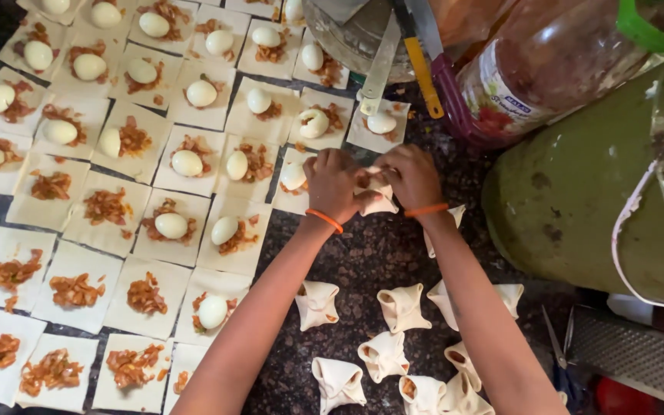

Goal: Assemble savory egg pastries by portioning filling and eggs onto dough squares and folding them.

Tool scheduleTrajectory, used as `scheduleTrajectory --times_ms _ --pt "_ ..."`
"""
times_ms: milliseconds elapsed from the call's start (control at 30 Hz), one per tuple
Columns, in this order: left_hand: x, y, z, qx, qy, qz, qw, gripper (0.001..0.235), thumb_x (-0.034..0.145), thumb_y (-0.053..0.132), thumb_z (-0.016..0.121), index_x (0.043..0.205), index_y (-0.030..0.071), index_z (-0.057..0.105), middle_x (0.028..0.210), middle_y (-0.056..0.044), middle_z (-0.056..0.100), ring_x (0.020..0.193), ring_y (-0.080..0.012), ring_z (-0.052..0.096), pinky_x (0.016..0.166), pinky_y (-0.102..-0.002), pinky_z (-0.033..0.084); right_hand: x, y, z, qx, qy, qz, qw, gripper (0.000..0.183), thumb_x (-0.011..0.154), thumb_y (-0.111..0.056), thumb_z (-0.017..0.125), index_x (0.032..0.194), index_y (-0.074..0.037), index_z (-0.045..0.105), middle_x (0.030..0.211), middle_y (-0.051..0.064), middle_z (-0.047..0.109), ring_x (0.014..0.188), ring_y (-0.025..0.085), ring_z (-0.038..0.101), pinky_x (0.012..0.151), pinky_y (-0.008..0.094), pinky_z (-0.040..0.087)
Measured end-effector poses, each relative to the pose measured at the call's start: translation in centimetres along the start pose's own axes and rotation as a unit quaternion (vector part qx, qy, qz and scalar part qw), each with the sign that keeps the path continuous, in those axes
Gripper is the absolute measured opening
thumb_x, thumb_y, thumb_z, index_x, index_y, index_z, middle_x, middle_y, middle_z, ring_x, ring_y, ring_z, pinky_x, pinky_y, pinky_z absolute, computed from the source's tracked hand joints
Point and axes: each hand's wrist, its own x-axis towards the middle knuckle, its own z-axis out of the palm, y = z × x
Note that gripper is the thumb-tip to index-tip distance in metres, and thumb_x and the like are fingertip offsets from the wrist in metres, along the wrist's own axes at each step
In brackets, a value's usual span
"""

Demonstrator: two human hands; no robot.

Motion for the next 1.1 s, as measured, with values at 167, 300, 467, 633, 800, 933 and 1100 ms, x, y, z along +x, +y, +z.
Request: scheduleTrajectory --times_ms 167,300,467,633,800,933,1100 --pt "-0.1 -0.4 2.8 -0.02 0.023 -0.025 0.999 0.027 0.064 0.044 0.088 0.079 0.021 0.084 0.129 -0.006 0.059 0.128 -0.0329 0.045 0.11 -0.057 0.029 -5.3 -0.7 0.0 -0.119 0.083 -0.134 0.98 0.015 0.089 -0.003 0.067 0.098 -0.012 0.076 0.104 0.003 0.073 0.108 0.025 0.064 0.096 0.043 0.046" --pt "0.1 -2.5 4.7 -0.065 -0.014 -0.015 0.998 0.013 0.065 0.03 0.088 0.072 0.02 0.086 0.137 -0.014 0.056 0.129 -0.0416 0.039 0.105 -0.061 0.027 -7.7 -2.5 -0.8 -0.295 0.056 -0.167 0.939 0.054 0.077 0.001 0.064 0.125 -0.019 0.075 0.13 0.006 0.063 0.124 0.026 0.055 0.104 0.046 0.041" --pt "-0.8 -2.1 5.8 -0.119 0.009 -0.062 0.991 0.02 0.069 0.032 0.088 0.072 0.013 0.081 0.122 -0.012 0.065 0.122 -0.0374 0.05 0.103 -0.052 0.037 -9.4 -3.2 -1.6 -0.32 0.01 -0.156 0.934 0.057 0.076 -0.003 0.065 0.129 -0.024 0.072 0.14 0.008 0.054 0.131 0.028 0.047 0.104 0.054 0.036" --pt "-2.9 -1.4 6.3 -0.136 0.044 -0.09 0.986 0.017 0.07 0.024 0.083 0.073 0.009 0.076 0.112 -0.008 0.07 0.111 -0.0329 0.059 0.097 -0.044 0.048 -10.4 -4.6 -4.1 -0.202 0.048 -0.111 0.972 0.048 0.065 0.006 0.065 0.099 -0.026 0.078 0.147 0.01 0.052 0.136 0.034 0.044 0.108 0.054 0.033" --pt "-8.7 2.3 2.5 -0.204 -0.057 -0.03 0.977 0.016 0.072 0.025 0.081 0.08 0.011 0.08 0.098 -0.012 0.071 0.105 -0.0344 0.062 0.094 -0.046 0.048 -10.6 -6.0 -5.8 -0.127 0.181 -0.006 0.975 0.049 0.071 0.013 0.06 0.103 -0.019 0.078 0.145 0.014 0.053 0.132 0.041 0.046 0.11 0.051 0.034" --pt "-11.7 0.5 3.4 -0.102 -0.009 0.081 0.991 0.028 0.073 0.034 0.082 0.078 0.007 0.075 0.103 -0.017 0.071 0.105 -0.0428 0.061 0.088 -0.05 0.049 -7.6 -4.5 -2.4 -0.084 0.169 -0.057 0.98 0.045 0.075 0.01 0.062 0.11 -0.015 0.073 0.135 0.013 0.057 0.125 0.04 0.051 0.106 0.049 0.04" --pt "-11.9 -7.6 0.1 -0.387 -0.054 -0.342 0.854 0.039 0.099 0.034 0.07 0.099 -0.005 0.066 0.083 -0.017 0.066 0.07 -0.0231 0.057 0.063 -0.036 0.046 -3.8 -4.1 3.8 0.014 0.019 -0.056 0.998 0.034 0.091 0.0 0.066 0.124 -0.008 0.062 0.128 0.015 0.063 0.122 0.038 0.057 0.101 0.049 0.044"
